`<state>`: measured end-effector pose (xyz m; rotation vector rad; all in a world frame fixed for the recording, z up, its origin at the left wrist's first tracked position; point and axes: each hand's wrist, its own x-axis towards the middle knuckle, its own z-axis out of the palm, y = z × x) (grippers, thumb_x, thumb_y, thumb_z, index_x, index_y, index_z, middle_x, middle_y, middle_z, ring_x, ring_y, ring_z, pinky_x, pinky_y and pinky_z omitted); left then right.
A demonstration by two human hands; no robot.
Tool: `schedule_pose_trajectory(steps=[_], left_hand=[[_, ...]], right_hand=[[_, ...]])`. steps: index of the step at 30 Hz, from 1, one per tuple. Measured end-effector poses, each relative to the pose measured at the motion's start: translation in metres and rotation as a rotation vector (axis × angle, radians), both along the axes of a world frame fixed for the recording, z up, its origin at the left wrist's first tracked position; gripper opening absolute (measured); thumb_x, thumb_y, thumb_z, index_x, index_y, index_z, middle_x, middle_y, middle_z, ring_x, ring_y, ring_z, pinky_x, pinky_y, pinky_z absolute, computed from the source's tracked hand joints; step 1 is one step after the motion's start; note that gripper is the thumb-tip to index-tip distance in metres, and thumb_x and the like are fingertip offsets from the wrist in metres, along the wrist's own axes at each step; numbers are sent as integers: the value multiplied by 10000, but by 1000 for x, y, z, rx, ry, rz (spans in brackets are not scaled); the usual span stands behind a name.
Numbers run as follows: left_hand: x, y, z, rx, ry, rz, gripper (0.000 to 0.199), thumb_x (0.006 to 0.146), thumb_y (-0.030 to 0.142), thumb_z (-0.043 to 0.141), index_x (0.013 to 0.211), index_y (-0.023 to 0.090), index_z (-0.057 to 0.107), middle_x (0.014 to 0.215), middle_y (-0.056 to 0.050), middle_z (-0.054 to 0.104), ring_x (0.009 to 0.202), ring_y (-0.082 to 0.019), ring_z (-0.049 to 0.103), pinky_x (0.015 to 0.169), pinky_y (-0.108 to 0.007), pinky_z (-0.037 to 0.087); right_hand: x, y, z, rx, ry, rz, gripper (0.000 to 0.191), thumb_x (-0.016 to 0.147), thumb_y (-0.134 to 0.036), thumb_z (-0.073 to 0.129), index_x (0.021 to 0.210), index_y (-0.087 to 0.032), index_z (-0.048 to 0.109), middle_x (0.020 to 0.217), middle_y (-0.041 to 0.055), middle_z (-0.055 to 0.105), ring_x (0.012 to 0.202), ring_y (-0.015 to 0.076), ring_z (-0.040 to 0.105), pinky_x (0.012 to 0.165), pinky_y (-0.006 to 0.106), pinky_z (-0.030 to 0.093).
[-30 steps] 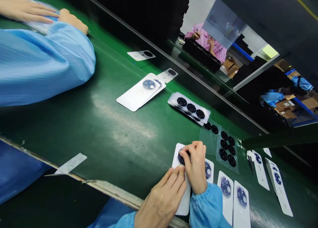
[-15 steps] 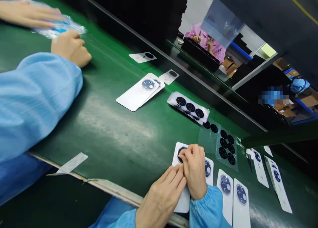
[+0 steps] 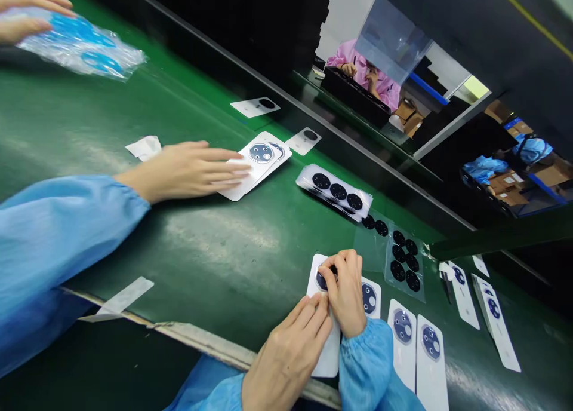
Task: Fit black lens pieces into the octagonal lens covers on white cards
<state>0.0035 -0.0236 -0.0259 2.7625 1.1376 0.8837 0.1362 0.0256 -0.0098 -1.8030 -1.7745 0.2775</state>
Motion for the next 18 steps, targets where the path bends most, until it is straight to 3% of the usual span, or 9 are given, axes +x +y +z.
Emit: schedule_pose_trajectory(steps=[5,8,13,18], left_hand=[[0,0,1,1,3,-18,412,836,-53,255,1099,83,542,1156,-126,646,1096,-206,602,957,-336,486],[-1,1,1,-1,-4,-30,403,840,-56,255,1096,86,533,1157,-129,644,1100,-206,600,954,-346,493],[-3,2,1,21,-3,-43,412,838,-69,245,1085,82,539,1167,-129,641,1094,-206,607,934,-351,515],[0,2,-2,59,-12,-38,369,868,-40,258,1077,74,540,1122,-141,657,1069,-222,620,914,-366,524]], right_hand=[[34,22,22,90,-31,-111,177,905,-263,461,774,-199,561,848,24,546,790,172,530,714,302,439],[48,37,31,80,-123,-85,185,893,-235,492,732,-206,578,779,-2,568,722,155,536,681,280,419],[37,54,14,33,-341,-51,239,838,-40,474,671,-188,560,772,60,577,756,211,534,678,330,407],[20,45,2,3,-476,-18,298,769,64,403,855,-123,619,852,156,607,845,268,560,740,400,430]])
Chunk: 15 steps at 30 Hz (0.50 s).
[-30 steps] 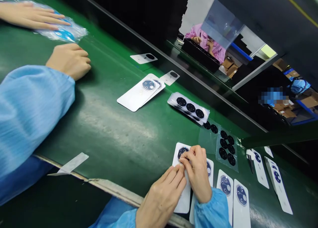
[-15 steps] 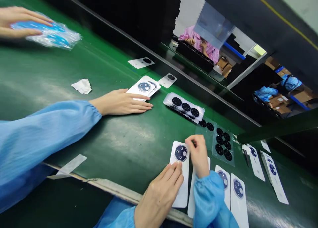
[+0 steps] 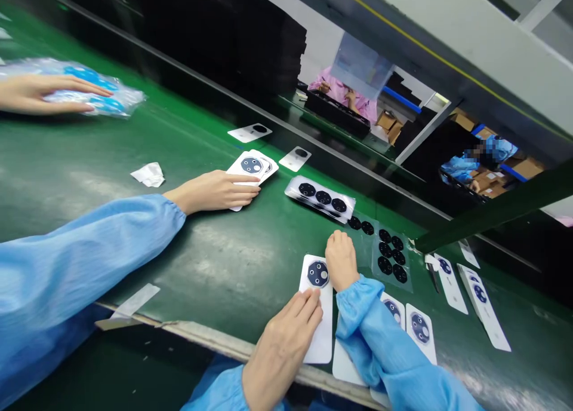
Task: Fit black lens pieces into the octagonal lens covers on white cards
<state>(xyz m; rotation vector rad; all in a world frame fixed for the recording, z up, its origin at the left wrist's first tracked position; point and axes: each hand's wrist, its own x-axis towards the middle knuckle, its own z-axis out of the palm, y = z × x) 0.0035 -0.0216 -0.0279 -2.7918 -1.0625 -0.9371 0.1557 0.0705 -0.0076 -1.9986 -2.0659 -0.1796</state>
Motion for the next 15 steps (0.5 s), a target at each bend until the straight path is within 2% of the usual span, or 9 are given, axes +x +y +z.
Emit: schedule_pose_trajectory(steps=[3,5,6,8,9,11,12,13,15], left_hand=[[-1,2,3,-2,1,-14,286,882,-2,321,1036,82,546,1136,-160,644,1056,-238,621,902,-387,523],[-4,8,12,-102,48,-61,214,867,12,386,946,113,557,1102,-142,650,980,-238,643,806,-371,553],[-7,13,18,-178,84,-90,188,851,12,418,892,133,555,1044,-116,662,896,-229,657,717,-346,562],[-11,28,32,-328,125,-137,173,831,17,457,852,165,543,900,-52,659,771,-203,644,596,-294,526],[-11,37,38,-367,101,-157,173,828,19,463,834,174,539,847,-30,647,742,-186,629,589,-272,505],[-10,58,48,-409,37,-177,181,826,24,480,867,189,542,869,-13,636,805,-166,600,671,-254,488],[-7,69,51,-410,25,-164,171,830,31,485,867,188,539,870,-15,630,836,-170,583,695,-259,480],[-4,81,53,-411,23,-151,157,826,33,495,856,182,534,876,-21,627,858,-176,568,719,-270,472],[6,101,53,-432,48,-159,173,792,6,525,817,177,534,846,-10,628,851,-168,558,738,-268,464]], right_hand=[[4,-6,8,-20,-15,8,381,823,-7,394,1155,-108,554,823,127,643,781,254,607,697,380,458],[11,-13,17,-24,2,3,427,875,-95,389,1297,-128,447,855,109,672,728,237,639,648,356,478],[14,-19,22,-18,13,-2,433,893,-138,387,1325,-130,415,931,125,678,752,241,656,643,356,490],[19,-38,30,8,37,-9,411,911,-193,384,1312,-117,424,1153,181,621,910,270,657,699,382,513],[19,-50,32,21,51,2,381,915,-202,382,1276,-111,458,1227,192,581,1007,281,631,748,396,518],[16,-80,31,15,86,75,294,915,-188,392,1168,-171,543,1163,114,639,1027,232,628,799,356,529],[13,-95,28,-1,138,183,284,914,-156,381,1127,-199,564,1111,81,668,991,210,643,803,343,535],[9,-108,25,8,176,278,296,910,-128,376,1121,-210,568,1098,67,680,985,199,647,821,343,535],[3,-129,15,24,198,376,337,891,-69,386,1137,-216,563,1139,62,672,1029,195,634,845,338,531]])
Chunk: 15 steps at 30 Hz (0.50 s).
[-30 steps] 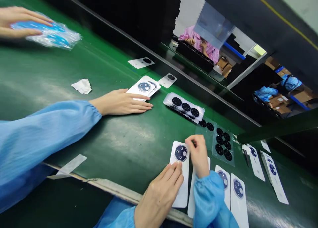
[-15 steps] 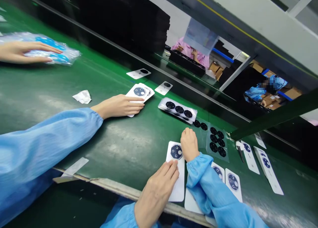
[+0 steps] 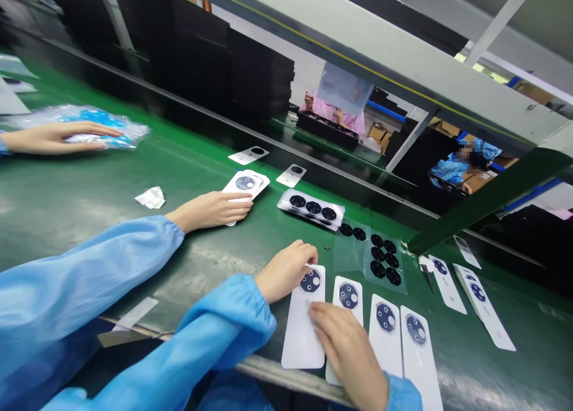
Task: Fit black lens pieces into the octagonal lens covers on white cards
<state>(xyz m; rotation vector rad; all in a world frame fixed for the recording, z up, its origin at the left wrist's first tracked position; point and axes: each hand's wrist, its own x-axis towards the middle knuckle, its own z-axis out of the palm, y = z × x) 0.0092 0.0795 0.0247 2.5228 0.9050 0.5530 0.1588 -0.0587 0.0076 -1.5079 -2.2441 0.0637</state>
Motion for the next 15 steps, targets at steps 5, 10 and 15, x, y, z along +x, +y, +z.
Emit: schedule_pose_trajectory(steps=[5,10,15], left_hand=[[21,30,-7,-65,106,-113,95,780,65,629,793,143,577,766,14,623,737,-129,595,670,-248,492],[27,37,-10,-51,160,-189,107,864,192,564,790,126,603,675,60,588,602,-77,582,571,-185,469],[24,29,-11,67,125,-163,403,913,129,215,799,104,601,663,78,521,655,-46,551,621,-133,406]], right_hand=[[-3,-12,-20,87,3,44,402,851,12,378,1164,-170,553,1224,85,636,1107,218,600,824,357,534],[0,-9,-26,87,38,45,440,860,7,372,1222,-184,535,1249,70,623,1144,195,577,848,345,521],[1,-9,-26,71,54,62,443,859,7,381,1234,-172,531,1260,66,616,1154,188,568,852,343,519]])
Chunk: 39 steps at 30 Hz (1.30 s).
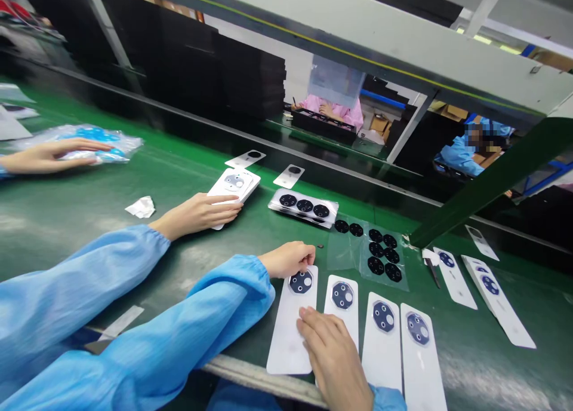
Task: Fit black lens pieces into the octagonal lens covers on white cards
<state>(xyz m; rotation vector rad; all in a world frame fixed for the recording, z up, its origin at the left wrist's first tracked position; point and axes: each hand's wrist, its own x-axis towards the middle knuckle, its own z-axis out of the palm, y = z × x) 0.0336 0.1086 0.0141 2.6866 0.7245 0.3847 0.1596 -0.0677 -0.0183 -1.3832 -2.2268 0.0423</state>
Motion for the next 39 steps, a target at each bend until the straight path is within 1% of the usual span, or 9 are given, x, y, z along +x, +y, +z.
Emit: schedule_pose_trajectory(steps=[4,8,10,18,26,29,32,35,39], left_hand=[[-4,-8,-7,89,-25,-16,464,903,111,103,823,97,560,741,44,511,718,-71,539,663,-161,425],[-7,-15,-20,163,-32,-77,258,878,37,276,826,126,512,793,-12,534,736,-137,500,668,-229,450],[-10,-18,-24,194,-40,-93,235,863,-2,305,836,131,497,818,-47,533,738,-168,470,676,-275,445],[-17,-27,-18,246,-86,-133,248,935,34,255,950,109,491,846,-73,497,768,-198,429,711,-321,423],[-14,-13,-37,228,-154,-71,168,943,70,308,926,149,455,837,-43,519,752,-167,471,682,-265,459],[-16,-13,-36,253,-161,-6,168,934,65,330,919,154,472,845,-45,530,767,-179,478,689,-290,465],[-23,-25,-29,298,-181,49,204,935,53,310,929,146,491,857,-61,553,779,-194,485,703,-327,469],[-32,-44,-24,333,-199,37,229,947,59,298,947,149,509,812,-45,578,757,-176,513,687,-293,486],[-37,-59,-27,400,-190,-2,267,951,63,284,1055,132,520,945,-78,634,841,-189,559,770,-311,514]], right_hand=[[1,0,-1,2,-13,-2,412,871,-3,371,1213,-152,547,1267,71,611,1151,201,570,852,342,515],[0,1,-3,3,-46,-9,368,912,-41,345,1197,-139,556,1257,71,619,1141,199,579,859,332,514],[-1,1,-4,13,-72,-30,357,933,-60,325,1188,-140,562,1248,73,625,1134,198,586,860,332,515],[-9,-2,-8,72,-82,-126,397,952,-60,265,1191,-134,572,1209,76,649,1106,197,600,866,347,501],[-16,0,-12,231,-8,-223,442,1003,-147,199,1088,-139,633,1126,31,692,1033,152,622,858,307,460],[-16,1,-13,233,-12,-229,452,1006,-154,189,1081,-139,635,1137,25,688,1046,147,612,878,296,444],[-16,1,-13,249,-13,-226,460,1007,-159,184,1070,-144,638,1119,18,694,1039,142,612,877,287,444],[-16,1,-13,257,-24,-222,476,1005,-163,169,1067,-145,641,1112,22,695,1029,146,613,862,295,455],[-14,1,-16,243,-43,-201,468,997,-140,174,1113,-140,626,1133,41,683,1063,156,591,868,308,465]])
